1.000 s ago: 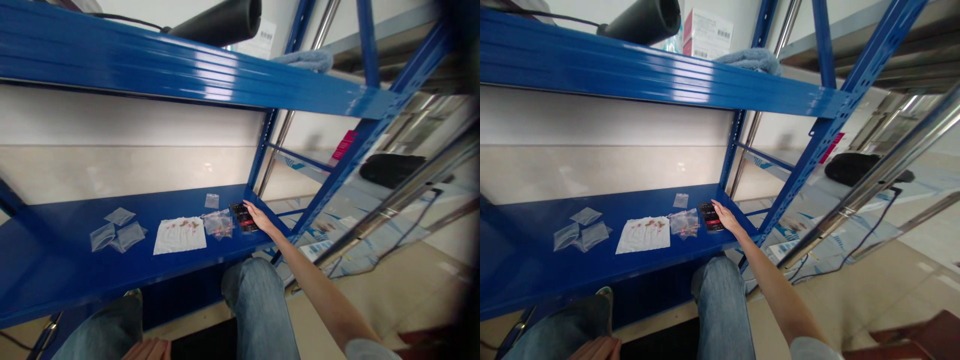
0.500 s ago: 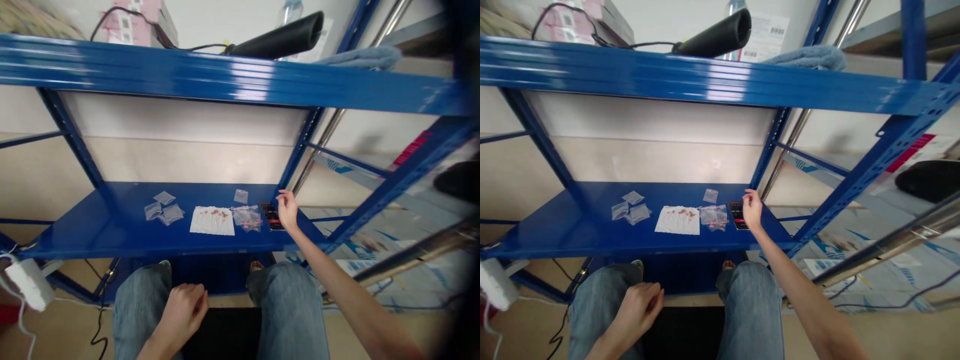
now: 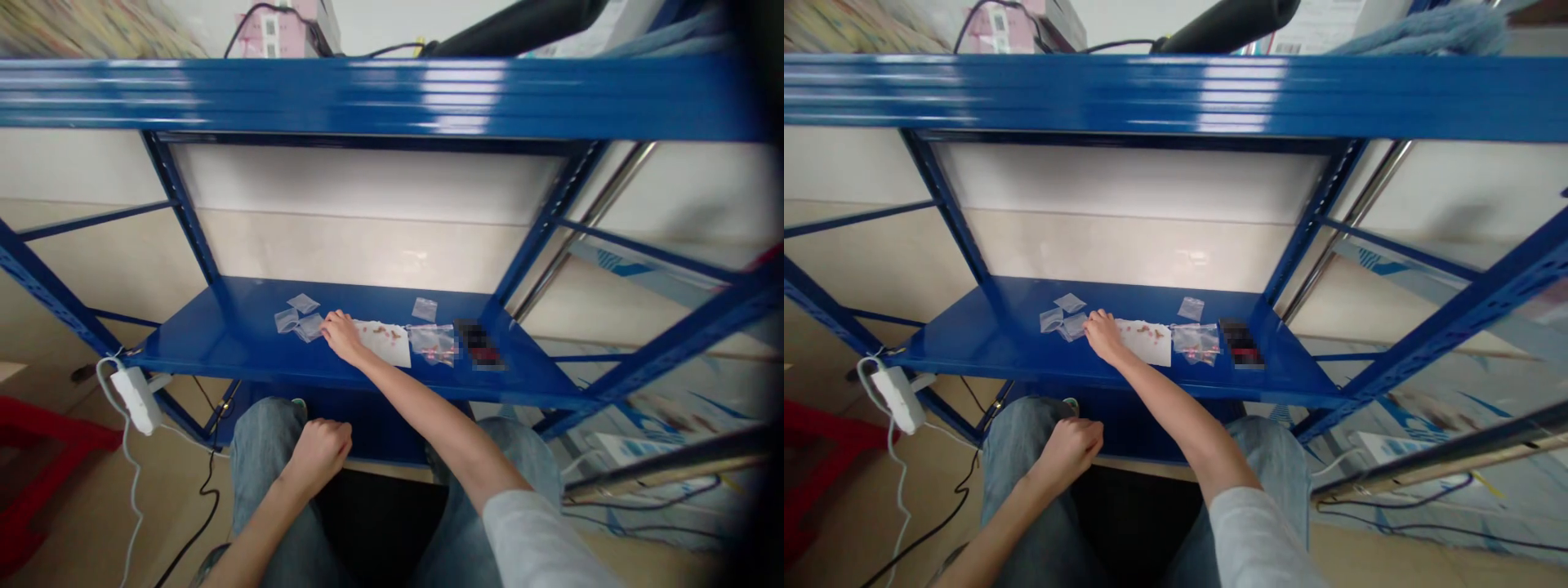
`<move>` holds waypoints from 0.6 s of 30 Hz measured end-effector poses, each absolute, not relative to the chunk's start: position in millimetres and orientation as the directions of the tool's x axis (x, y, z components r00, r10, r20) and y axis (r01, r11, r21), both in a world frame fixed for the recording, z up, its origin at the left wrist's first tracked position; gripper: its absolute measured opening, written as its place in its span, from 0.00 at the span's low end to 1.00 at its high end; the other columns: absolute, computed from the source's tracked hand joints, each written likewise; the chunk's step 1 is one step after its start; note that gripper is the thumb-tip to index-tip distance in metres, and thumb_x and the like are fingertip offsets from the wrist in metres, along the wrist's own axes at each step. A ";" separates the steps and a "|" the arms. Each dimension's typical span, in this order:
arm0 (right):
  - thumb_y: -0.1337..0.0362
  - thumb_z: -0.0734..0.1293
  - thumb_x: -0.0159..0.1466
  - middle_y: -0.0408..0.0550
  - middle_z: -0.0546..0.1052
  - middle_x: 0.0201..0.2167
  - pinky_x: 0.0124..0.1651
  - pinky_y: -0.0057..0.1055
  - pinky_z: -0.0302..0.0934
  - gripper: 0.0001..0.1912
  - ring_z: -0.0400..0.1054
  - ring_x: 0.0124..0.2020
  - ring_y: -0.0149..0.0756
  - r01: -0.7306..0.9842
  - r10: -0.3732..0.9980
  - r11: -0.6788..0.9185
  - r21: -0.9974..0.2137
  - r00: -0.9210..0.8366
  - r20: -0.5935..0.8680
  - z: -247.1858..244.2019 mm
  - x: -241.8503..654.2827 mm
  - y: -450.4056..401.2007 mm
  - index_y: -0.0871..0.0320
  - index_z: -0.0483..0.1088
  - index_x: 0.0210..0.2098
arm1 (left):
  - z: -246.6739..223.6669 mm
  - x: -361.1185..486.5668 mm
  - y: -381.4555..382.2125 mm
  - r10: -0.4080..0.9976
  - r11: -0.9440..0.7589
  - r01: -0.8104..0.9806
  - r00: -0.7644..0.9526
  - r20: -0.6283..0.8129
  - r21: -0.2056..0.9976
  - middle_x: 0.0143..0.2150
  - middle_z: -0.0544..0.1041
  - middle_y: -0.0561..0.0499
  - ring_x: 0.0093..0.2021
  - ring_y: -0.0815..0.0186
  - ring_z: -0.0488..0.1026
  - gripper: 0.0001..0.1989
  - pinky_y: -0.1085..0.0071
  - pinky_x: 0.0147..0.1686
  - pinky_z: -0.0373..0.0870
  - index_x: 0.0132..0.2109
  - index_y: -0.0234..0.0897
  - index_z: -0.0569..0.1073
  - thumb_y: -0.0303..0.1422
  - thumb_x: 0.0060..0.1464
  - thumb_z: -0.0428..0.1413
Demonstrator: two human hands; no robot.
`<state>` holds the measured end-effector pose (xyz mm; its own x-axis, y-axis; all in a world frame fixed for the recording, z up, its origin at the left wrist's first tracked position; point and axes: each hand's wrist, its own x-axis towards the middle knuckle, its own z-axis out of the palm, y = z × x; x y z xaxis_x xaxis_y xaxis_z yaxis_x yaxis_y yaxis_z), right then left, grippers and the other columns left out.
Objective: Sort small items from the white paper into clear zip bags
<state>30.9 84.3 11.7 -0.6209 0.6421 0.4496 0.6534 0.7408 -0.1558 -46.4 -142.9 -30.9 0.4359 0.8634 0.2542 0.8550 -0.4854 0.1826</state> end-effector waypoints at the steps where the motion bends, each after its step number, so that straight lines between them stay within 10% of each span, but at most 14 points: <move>1: 0.70 0.64 0.67 0.54 0.74 0.41 0.51 0.40 0.57 0.09 0.62 0.49 0.44 0.662 0.656 0.727 -0.182 -0.590 0.470 14.2 30.6 83.1 0.59 0.77 0.36 | -30.5 -45.4 -143.1 0.857 -0.494 0.853 0.444 0.262 0.171 0.26 0.75 0.51 0.28 0.65 0.73 0.10 0.70 0.30 0.59 0.30 0.37 0.68 0.23 0.60 0.49; 5: 0.70 0.64 0.66 0.51 0.77 0.37 0.50 0.39 0.59 0.08 0.67 0.45 0.43 0.589 0.718 0.676 -0.442 -0.393 0.574 30.8 42.5 64.3 0.58 0.75 0.34 | -27.0 -42.3 -143.6 0.831 -0.499 0.855 0.426 0.359 0.142 0.26 0.73 0.52 0.28 0.65 0.72 0.11 0.69 0.32 0.62 0.30 0.38 0.68 0.24 0.61 0.49; 10: 0.66 0.66 0.59 0.43 0.77 0.27 0.40 0.32 0.65 0.06 0.73 0.31 0.37 0.107 0.894 0.433 -0.895 -0.180 0.411 31.9 89.1 -11.1 0.57 0.71 0.37 | -13.2 -40.4 -154.7 0.682 -0.462 0.874 0.241 0.691 0.151 0.44 0.76 0.42 0.46 0.56 0.74 0.04 0.61 0.45 0.69 0.42 0.36 0.70 0.27 0.63 0.50; 18: 0.63 0.70 0.58 0.38 0.77 0.25 0.41 0.35 0.69 0.18 0.75 0.29 0.36 -0.099 0.958 0.207 -0.973 -0.181 0.222 -4.9 171.2 -160.5 0.54 0.63 0.47 | -13.9 -15.4 -173.8 0.618 -0.616 0.785 0.433 0.656 0.063 0.71 0.59 0.35 0.71 0.50 0.55 0.35 0.49 0.68 0.52 0.72 0.34 0.47 0.32 0.63 0.51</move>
<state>171.2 -160.5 -4.9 -0.1807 0.9581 0.2224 -0.0988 0.2073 -0.9733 -15.4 -173.8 -13.9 0.4333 0.6183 0.6557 0.7849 -0.6164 0.0626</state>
